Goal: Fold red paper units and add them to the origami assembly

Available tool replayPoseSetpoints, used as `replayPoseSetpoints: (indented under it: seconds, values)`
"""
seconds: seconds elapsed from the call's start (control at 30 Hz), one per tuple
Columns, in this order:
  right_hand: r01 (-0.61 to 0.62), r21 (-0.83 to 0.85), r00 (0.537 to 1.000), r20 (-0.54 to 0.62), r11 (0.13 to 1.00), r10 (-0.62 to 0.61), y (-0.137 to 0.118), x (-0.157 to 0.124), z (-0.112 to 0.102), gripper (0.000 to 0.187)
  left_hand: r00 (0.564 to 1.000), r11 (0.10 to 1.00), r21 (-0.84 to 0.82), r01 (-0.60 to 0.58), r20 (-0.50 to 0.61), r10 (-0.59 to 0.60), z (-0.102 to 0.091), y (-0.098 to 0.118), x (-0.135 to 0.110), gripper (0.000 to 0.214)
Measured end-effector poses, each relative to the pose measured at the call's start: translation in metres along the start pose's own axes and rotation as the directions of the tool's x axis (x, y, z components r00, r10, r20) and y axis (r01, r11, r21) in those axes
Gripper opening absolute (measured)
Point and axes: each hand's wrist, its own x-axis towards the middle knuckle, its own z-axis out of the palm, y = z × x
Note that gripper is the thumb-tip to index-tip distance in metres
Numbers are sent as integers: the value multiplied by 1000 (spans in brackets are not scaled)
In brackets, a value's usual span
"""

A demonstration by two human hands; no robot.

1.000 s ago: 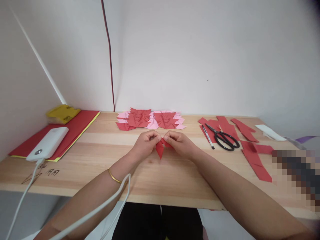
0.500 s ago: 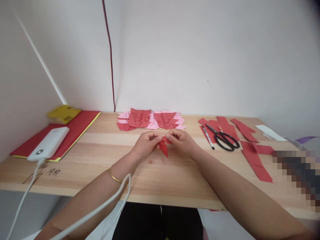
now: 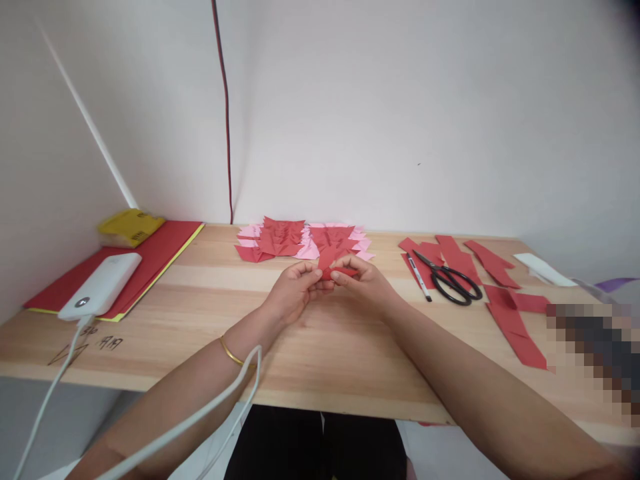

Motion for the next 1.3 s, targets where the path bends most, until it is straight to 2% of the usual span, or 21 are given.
replayPoseSetpoints:
  seconds: [0.1,0.37,0.57,0.77,0.97,1.07,1.2,1.3]
  values:
    - [-6,-5,1000,-22,1000,5,1,0,-3,26,999,998,61,-5,54,2,0,-1,0,23]
    - [35,33,999,4,999,-35,0,1,-2,25,993,967,234,-101,89,82,3,-2,-1,23]
    - [28,3,999,28,1000,-28,3,1,-1,26,994,956,279,-94,75,76,3,-3,-2,23]
    - [-19,-42,1000,-8,999,18,0,1,-1,28,993,924,363,-120,63,104,4,0,-2,23]
    - [-5,-109,999,-36,994,1,-5,-1,-2,23,994,869,482,-111,61,94,-1,-5,1,16]
    - [-17,-67,1000,-7,998,17,-6,-2,-1,21,996,895,438,-83,69,58,-2,-8,1,16]
    - [-39,-1,999,23,999,39,-8,-3,-1,22,996,971,239,4,88,-26,0,-5,0,23]
    - [-28,19,999,40,999,27,-10,-2,-3,23,991,990,120,70,110,-83,2,-2,-2,28]
